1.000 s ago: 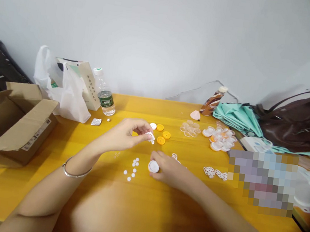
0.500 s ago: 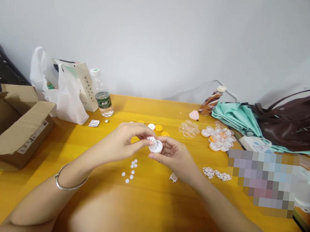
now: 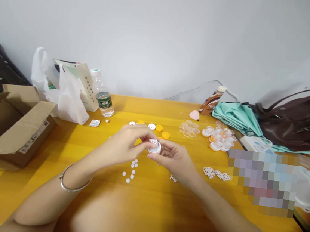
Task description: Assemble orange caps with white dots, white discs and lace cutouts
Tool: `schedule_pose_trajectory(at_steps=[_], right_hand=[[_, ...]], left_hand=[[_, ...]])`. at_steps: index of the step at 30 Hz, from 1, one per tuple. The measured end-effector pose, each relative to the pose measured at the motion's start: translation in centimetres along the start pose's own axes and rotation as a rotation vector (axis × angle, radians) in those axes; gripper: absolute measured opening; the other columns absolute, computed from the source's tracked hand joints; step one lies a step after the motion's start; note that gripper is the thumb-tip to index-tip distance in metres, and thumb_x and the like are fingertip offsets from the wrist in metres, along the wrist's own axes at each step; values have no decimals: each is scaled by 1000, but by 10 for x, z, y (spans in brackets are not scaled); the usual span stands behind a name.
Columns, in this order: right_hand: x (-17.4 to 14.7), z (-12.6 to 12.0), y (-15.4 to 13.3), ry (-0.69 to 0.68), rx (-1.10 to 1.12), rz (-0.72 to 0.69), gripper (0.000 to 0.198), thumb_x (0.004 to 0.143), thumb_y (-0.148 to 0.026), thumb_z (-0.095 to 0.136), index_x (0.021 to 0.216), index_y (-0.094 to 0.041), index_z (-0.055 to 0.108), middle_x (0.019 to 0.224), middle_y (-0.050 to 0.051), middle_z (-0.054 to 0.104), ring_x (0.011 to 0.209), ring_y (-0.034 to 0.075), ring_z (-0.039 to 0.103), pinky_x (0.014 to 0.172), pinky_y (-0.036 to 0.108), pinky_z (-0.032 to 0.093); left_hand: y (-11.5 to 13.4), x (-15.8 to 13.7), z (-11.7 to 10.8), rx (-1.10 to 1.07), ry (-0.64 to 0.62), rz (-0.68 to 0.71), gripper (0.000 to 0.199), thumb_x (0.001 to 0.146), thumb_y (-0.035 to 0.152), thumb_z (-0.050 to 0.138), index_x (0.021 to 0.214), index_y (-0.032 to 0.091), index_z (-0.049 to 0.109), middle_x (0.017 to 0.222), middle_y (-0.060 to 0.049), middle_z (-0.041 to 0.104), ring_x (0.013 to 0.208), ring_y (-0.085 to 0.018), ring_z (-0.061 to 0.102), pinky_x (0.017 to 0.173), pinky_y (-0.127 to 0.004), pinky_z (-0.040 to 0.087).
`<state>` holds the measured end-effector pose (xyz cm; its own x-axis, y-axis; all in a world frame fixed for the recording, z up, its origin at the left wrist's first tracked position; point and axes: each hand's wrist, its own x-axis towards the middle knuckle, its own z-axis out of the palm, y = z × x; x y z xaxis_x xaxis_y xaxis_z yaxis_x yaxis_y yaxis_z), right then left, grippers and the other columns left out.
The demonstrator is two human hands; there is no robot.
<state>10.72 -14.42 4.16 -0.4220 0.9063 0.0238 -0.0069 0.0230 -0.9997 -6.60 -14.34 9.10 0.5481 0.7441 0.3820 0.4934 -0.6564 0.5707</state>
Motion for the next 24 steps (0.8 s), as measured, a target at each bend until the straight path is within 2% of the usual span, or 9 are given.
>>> schedule_pose_trajectory(at_steps=[10,13,16,18,20,22,23,24], right_hand=[[2,5,2,47,151,28,35,61,-25,73,95,-22,64,84,-1,66,72,12,59,69,27,46],[3,4,2,40,168,41,32,62,-25,72,93,-21,63,83,-2,65,69,10,58,66,24,45],[3,-1,-3,30,154,25,29,64,-26,70,92,-21,64,80,-3,64,66,9,55,63,23,43],[2,-4,-8,41,149,12,26,65,-26,70,90,-21,65,76,-3,62,64,8,54,62,22,43],[0,-6,-12,68,158,11,23,64,-26,71,86,-21,65,72,-4,60,60,8,52,59,22,42],[-2,-5,-15,84,184,14,24,62,-25,72,84,-21,65,71,-4,60,60,7,51,59,22,42],[-4,-5,-16,82,201,16,25,61,-24,73,84,-21,65,72,-4,61,61,7,52,59,22,42],[-5,-4,-17,77,216,19,26,60,-24,73,84,-20,65,73,-3,61,61,7,52,59,21,41]], left_hand=[[-4,4,1,-62,-3,-18,7,81,20,55,80,17,61,77,-1,64,72,-12,58,68,-24,44],[-2,2,4,-45,-11,-25,8,82,20,54,81,17,61,77,-1,63,73,-13,57,69,-25,44],[0,4,6,-117,11,-28,13,82,23,54,91,18,62,84,-3,64,76,-13,58,73,-27,45],[-5,11,9,-264,100,-42,25,81,29,56,104,18,58,95,-6,63,79,-13,59,75,-26,47],[-17,26,17,-420,240,-71,34,84,34,51,114,18,51,105,-9,61,82,-13,60,75,-26,48],[-35,48,34,-444,349,-118,32,90,35,37,111,16,52,101,-9,62,86,-14,60,79,-27,48],[-45,60,46,-403,332,-132,31,89,34,39,109,15,53,100,-9,62,88,-15,60,81,-29,47],[-55,72,59,-338,262,-144,29,87,31,44,108,14,54,103,-9,62,92,-17,59,84,-31,47]])
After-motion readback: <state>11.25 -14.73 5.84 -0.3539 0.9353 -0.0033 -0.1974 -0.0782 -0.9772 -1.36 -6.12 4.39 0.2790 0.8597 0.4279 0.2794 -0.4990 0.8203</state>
